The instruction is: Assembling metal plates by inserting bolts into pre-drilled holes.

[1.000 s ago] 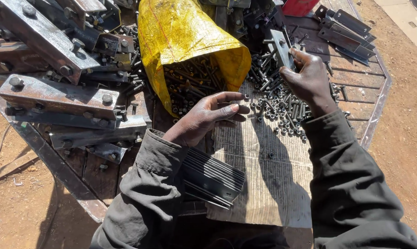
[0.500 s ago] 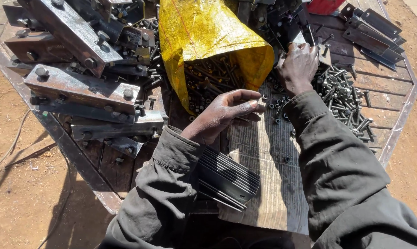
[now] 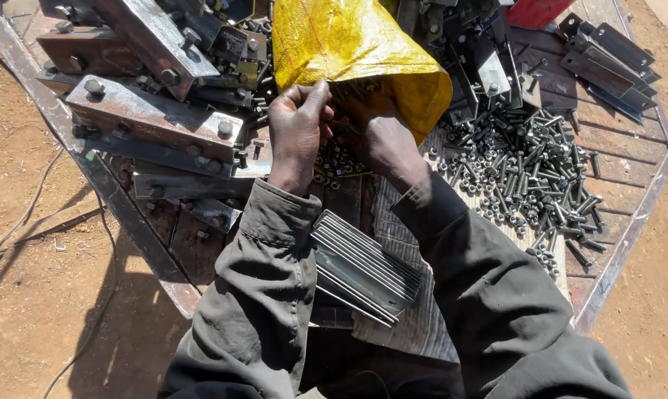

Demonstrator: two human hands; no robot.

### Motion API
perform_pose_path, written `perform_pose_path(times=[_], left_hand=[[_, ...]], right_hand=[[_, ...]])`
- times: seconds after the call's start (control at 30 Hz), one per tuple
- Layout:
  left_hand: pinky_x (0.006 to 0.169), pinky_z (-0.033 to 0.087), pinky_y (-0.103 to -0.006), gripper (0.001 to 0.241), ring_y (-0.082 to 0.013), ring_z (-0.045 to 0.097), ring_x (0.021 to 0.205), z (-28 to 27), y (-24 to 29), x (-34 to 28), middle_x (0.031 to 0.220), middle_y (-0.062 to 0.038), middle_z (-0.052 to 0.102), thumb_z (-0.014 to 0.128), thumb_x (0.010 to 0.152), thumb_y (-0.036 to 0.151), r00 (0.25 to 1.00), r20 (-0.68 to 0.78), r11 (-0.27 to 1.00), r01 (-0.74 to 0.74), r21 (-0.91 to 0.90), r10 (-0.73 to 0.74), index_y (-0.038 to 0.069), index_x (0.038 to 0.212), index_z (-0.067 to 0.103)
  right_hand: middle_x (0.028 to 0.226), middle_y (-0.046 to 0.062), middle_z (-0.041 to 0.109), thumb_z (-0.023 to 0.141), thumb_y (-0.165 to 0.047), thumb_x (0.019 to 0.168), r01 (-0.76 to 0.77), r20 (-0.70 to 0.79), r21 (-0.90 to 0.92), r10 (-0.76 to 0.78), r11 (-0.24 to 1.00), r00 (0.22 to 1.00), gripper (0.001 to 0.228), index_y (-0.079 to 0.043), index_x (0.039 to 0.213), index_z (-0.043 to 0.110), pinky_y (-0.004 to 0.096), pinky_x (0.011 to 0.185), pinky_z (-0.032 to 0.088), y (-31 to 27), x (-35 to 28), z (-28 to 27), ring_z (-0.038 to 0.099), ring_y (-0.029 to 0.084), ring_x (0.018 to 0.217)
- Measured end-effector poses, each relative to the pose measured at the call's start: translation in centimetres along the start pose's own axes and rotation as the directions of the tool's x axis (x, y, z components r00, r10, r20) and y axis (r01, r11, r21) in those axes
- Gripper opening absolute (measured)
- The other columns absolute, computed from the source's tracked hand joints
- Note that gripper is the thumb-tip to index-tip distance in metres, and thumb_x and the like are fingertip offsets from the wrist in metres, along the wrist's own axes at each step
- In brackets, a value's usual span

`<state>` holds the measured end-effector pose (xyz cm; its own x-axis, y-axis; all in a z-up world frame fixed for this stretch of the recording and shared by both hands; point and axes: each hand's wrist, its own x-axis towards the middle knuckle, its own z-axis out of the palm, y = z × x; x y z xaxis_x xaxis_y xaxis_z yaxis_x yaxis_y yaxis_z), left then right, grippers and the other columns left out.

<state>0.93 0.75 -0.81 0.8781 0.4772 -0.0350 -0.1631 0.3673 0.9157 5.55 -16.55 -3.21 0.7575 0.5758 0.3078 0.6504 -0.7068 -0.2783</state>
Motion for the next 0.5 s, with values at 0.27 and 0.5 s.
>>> perform_pose_path(times=[0.27,0.5], left_hand=[[0.085,0.060,-0.0387,0.033,-0.0301,0.078,0.093,0.8,2.9,-5.7,0.086,-0.005,0.081,0.088,0.067,0.048,0.383,0.706,0.535,-0.467,0.704,-0.595,0.026,0.090,0.083],[0.080,0.060,-0.0476,0.028,-0.0402,0.074,0.098,2.3,-0.6,-7.7,0.091,-0.016,0.077,0.087,0.076,0.034,0.288,0.767,0.483,-0.636,0.601,-0.574,0.016,0.095,0.079]], right_hand=[[0.099,0.025,0.074,0.070,-0.032,0.093,-0.387,0.125,0.128,0.372,0.913,0.920,0.037,0.000,0.112,0.073,0.067,0.087,0.052,-4.7,1.7,-5.5,0.066,0.051,0.102],[0.082,0.007,0.074,0.083,-0.014,0.094,-0.110,-0.181,0.460,0.214,0.881,0.960,0.016,-0.016,0.110,0.078,0.036,0.060,0.058,-1.2,0.2,-5.4,0.068,0.011,0.072]])
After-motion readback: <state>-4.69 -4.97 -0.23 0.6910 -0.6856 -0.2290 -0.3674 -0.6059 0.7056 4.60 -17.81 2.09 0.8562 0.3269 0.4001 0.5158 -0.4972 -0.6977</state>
